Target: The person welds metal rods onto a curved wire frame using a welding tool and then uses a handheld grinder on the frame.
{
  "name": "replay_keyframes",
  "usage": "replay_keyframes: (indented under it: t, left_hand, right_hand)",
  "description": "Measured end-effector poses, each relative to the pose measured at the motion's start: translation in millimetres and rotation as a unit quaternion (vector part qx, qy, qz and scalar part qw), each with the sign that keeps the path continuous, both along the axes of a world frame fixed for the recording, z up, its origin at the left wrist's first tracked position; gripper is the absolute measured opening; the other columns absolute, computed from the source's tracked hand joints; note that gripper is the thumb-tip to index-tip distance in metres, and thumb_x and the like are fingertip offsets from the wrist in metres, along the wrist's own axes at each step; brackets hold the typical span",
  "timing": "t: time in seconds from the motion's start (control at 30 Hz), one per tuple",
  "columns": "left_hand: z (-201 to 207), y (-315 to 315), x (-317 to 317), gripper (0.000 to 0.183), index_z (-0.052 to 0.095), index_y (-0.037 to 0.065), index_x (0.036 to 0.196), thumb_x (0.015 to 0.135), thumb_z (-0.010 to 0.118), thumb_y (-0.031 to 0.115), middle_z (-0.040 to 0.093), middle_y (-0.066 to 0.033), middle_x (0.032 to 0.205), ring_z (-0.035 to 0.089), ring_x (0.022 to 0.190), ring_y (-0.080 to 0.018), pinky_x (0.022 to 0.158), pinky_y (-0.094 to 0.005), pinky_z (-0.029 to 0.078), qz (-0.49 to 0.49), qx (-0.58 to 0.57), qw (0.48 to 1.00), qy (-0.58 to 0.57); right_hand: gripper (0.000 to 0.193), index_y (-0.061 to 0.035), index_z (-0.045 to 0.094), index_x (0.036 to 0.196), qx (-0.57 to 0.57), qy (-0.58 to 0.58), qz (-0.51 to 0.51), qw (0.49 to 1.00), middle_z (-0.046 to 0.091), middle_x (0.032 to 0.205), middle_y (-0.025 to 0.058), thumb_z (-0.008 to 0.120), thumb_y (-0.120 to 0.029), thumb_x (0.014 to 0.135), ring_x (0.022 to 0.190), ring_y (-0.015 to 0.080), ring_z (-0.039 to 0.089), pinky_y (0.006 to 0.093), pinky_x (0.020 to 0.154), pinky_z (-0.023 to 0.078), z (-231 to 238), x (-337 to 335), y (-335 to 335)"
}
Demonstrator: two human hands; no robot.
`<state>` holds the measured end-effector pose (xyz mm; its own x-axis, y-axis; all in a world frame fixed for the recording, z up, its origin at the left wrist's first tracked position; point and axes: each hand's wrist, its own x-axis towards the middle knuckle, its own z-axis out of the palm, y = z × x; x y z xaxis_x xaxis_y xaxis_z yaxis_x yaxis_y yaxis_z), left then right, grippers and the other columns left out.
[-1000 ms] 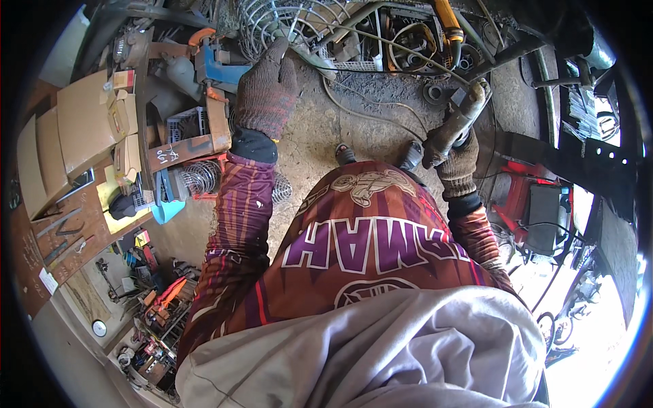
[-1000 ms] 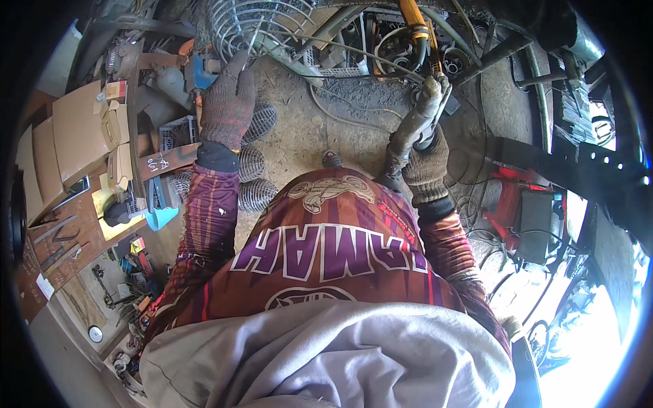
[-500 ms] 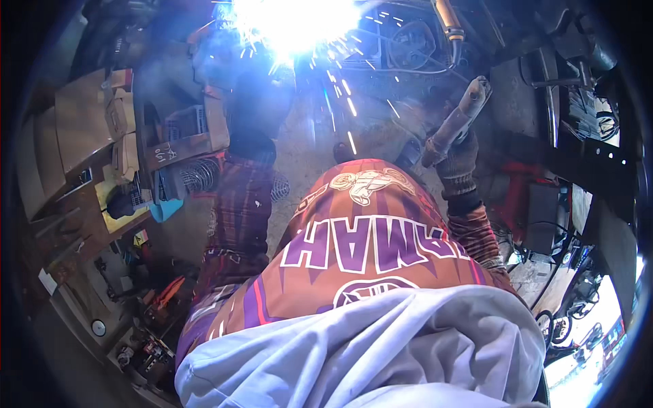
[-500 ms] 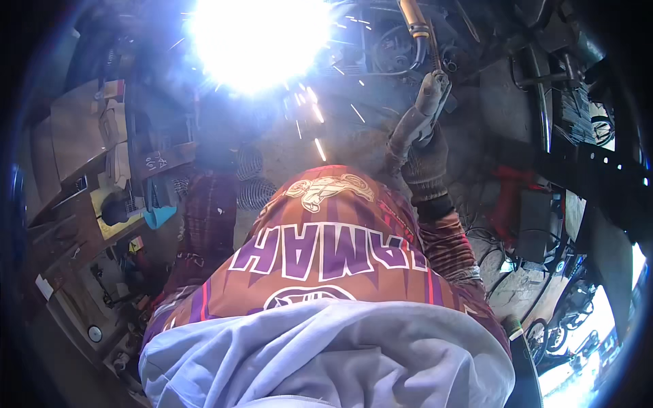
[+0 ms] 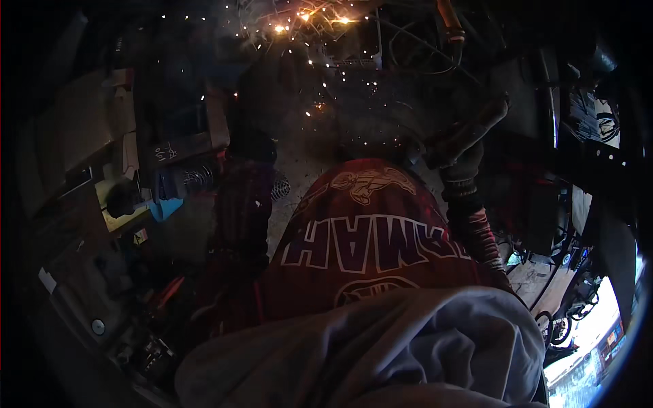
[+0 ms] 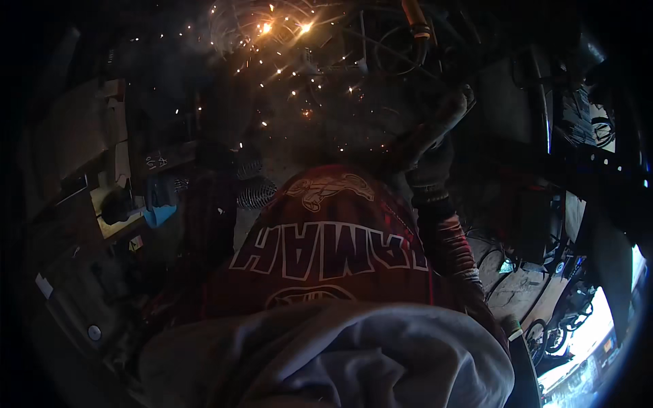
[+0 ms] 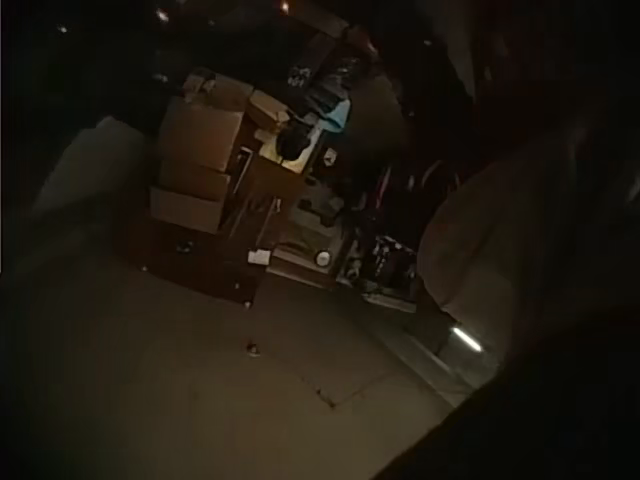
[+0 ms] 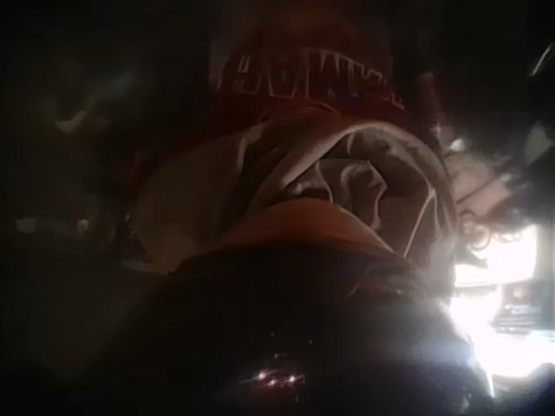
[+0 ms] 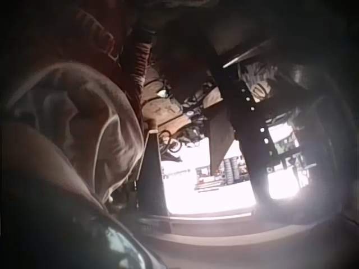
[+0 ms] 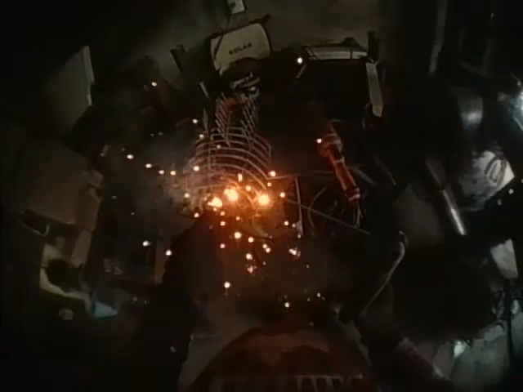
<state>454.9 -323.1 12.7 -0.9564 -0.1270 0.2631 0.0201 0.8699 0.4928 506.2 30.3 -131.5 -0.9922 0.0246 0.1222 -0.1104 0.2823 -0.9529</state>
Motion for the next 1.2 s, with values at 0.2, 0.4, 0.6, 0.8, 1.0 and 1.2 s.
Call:
replay_keyframes:
  t: [0.2, 0.4, 0.6, 0.8, 1.0, 1.2]
  left_hand:
    - [0, -3, -1, 0.032, 0.059, 0.013, 0.13, 0.098, 0.057, 0.018, 0.068, -0.0213, 0.107, 0.067, 0.095, -0.0398, 0.077, -0.0433, 0.055, 0.002, -0.008, 0.999, -0.047]
    - [-16, -18, 1, 0.035, 0.058, 0.011, 0.13, 0.095, 0.062, 0.014, 0.068, -0.02, 0.11, 0.068, 0.099, -0.0378, 0.078, -0.0408, 0.055, -0.072, -0.084, 0.993, 0.048]
    - [-10, -16, 2, 0.037, 0.055, 0.007, 0.132, 0.095, 0.061, 0.009, 0.066, -0.0183, 0.12, 0.066, 0.109, -0.034, 0.087, -0.0372, 0.055, -0.096, -0.152, 0.982, 0.055]
    - [-11, -14, 4, 0.033, 0.06, 0.004, 0.128, 0.097, 0.058, 0.015, 0.063, -0.0161, 0.13, 0.066, 0.109, -0.0315, 0.089, -0.0389, 0.054, -0.062, 0.002, 0.998, 0.023]
    - [10, 1, 3, 0.035, 0.065, 0.008, 0.118, 0.091, 0.064, 0.03, 0.069, -0.0183, 0.098, 0.068, 0.084, -0.0349, 0.073, -0.0442, 0.056, 0.049, -0.078, 0.994, -0.056]
    - [-19, -33, 15, 0.034, 0.066, 0.009, 0.118, 0.091, 0.062, 0.03, 0.07, -0.0175, 0.094, 0.068, 0.081, -0.0337, 0.073, -0.0455, 0.055, -0.004, -0.098, 0.995, -0.024]
  right_hand:
    - [0.046, -0.0026, 0.057, 0.123, -0.144, -0.104, 0.022, 0.984, 0.069, 0.104, 0.0068, 0.077, -0.022, 0.086, 0.096, 0.0179, 0.068, 0.0344, 0.084, 0.054, -1, -2, 1]
    - [0.032, -0.0034, 0.055, 0.116, -0.124, -0.068, 0.053, 0.989, 0.069, 0.09, 0.01, 0.07, -0.015, 0.09, 0.081, 0.0217, 0.07, 0.036, 0.073, 0.059, 4, -7, -4]
    - [0.031, -0.0041, 0.057, 0.111, -0.092, -0.068, 0.051, 0.992, 0.07, 0.089, 0.0076, 0.074, -0.013, 0.086, 0.081, 0.0193, 0.07, 0.0346, 0.072, 0.058, 13, -10, -8]
    - [0.032, -0.0036, 0.057, 0.11, -0.101, -0.063, 0.056, 0.991, 0.069, 0.089, 0.0067, 0.074, -0.012, 0.086, 0.079, 0.0183, 0.07, 0.0332, 0.07, 0.058, 11, -11, -8]
    - [0.035, -0.0072, 0.059, 0.108, -0.014, -0.037, 0.031, 0.999, 0.064, 0.091, 0.0013, 0.077, -0.024, 0.083, 0.084, 0.0143, 0.065, 0.031, 0.074, 0.054, 30, -12, -13]
    - [0.037, -0.0059, 0.058, 0.111, -0.04, -0.077, 0.042, 0.995, 0.065, 0.096, 0.0018, 0.076, -0.024, 0.085, 0.086, 0.0145, 0.065, 0.0316, 0.077, 0.053, 32, -12, -14]
